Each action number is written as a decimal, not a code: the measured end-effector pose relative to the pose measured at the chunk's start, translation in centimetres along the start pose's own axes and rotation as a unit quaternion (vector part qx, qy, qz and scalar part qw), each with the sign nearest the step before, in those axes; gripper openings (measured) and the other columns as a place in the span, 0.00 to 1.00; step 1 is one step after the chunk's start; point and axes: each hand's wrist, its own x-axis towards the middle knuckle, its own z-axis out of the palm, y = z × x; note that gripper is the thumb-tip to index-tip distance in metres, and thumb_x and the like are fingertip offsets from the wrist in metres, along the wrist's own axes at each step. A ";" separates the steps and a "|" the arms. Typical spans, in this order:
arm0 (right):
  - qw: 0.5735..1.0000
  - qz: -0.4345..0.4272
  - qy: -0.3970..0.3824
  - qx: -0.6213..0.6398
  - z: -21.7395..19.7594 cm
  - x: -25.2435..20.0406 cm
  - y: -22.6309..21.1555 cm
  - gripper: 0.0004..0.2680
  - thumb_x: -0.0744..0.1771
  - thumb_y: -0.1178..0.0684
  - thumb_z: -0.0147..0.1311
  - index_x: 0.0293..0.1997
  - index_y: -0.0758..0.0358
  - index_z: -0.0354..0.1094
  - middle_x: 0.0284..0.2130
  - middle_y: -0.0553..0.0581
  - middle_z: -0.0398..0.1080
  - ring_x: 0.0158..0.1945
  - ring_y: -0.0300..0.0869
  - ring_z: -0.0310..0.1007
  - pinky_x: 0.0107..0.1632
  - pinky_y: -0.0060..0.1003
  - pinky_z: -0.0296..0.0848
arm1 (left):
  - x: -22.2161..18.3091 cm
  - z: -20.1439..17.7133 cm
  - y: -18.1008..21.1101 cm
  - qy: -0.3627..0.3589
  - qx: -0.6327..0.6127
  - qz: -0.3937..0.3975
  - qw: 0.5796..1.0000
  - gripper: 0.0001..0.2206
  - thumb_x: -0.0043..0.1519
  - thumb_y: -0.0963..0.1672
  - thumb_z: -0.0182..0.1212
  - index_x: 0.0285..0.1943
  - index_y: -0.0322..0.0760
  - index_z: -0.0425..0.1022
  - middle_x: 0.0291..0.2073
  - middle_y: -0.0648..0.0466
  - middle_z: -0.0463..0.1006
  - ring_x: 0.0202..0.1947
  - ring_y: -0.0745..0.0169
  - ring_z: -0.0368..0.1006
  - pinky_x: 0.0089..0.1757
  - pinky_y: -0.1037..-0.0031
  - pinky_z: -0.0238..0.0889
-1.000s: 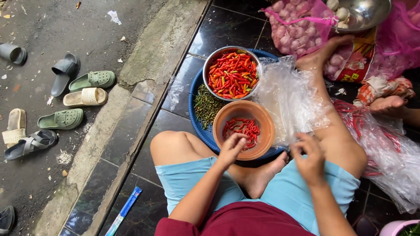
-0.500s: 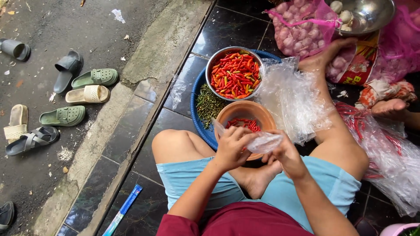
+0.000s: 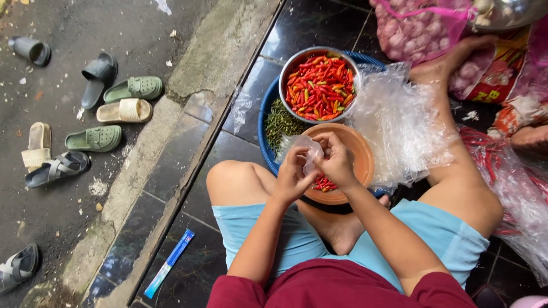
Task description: A person sitting on the floor manually portions red chilies from a large bowl into small individual plastic bags.
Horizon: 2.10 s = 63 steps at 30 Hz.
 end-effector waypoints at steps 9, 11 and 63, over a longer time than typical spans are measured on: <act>0.906 0.074 -0.191 -0.370 -0.4 2.6 11.9 0.08 0.63 0.42 0.65 0.45 0.36 0.79 0.34 0.45 0.78 0.49 0.44 0.73 0.54 0.46 0.74 | 2.3 -1.3 -5.8 0.247 -0.045 -0.101 0.963 0.05 0.65 0.42 0.64 0.46 0.36 0.81 0.33 0.49 0.77 0.35 0.63 0.74 0.41 0.74 0.67; 0.858 0.039 -0.166 -0.484 0.6 1.9 15.3 0.09 0.62 0.39 0.66 0.42 0.38 0.76 0.36 0.44 0.73 0.50 0.43 0.68 0.54 0.41 0.66 | 2.0 -0.7 -7.0 0.230 -0.101 -0.134 0.959 0.09 0.69 0.42 0.57 0.51 0.36 0.82 0.33 0.50 0.74 0.32 0.70 0.70 0.27 0.80 0.67; 0.877 -0.091 -0.194 -0.430 -1.1 1.3 10.5 0.04 0.62 0.52 0.63 0.37 0.48 0.80 0.37 0.53 0.75 0.47 0.52 0.72 0.50 0.47 0.72 | 8.1 -5.7 4.3 0.084 -0.091 -0.069 0.990 0.01 0.63 0.42 0.65 0.41 0.44 0.80 0.12 0.56 0.70 0.16 0.73 0.61 0.24 0.81 0.57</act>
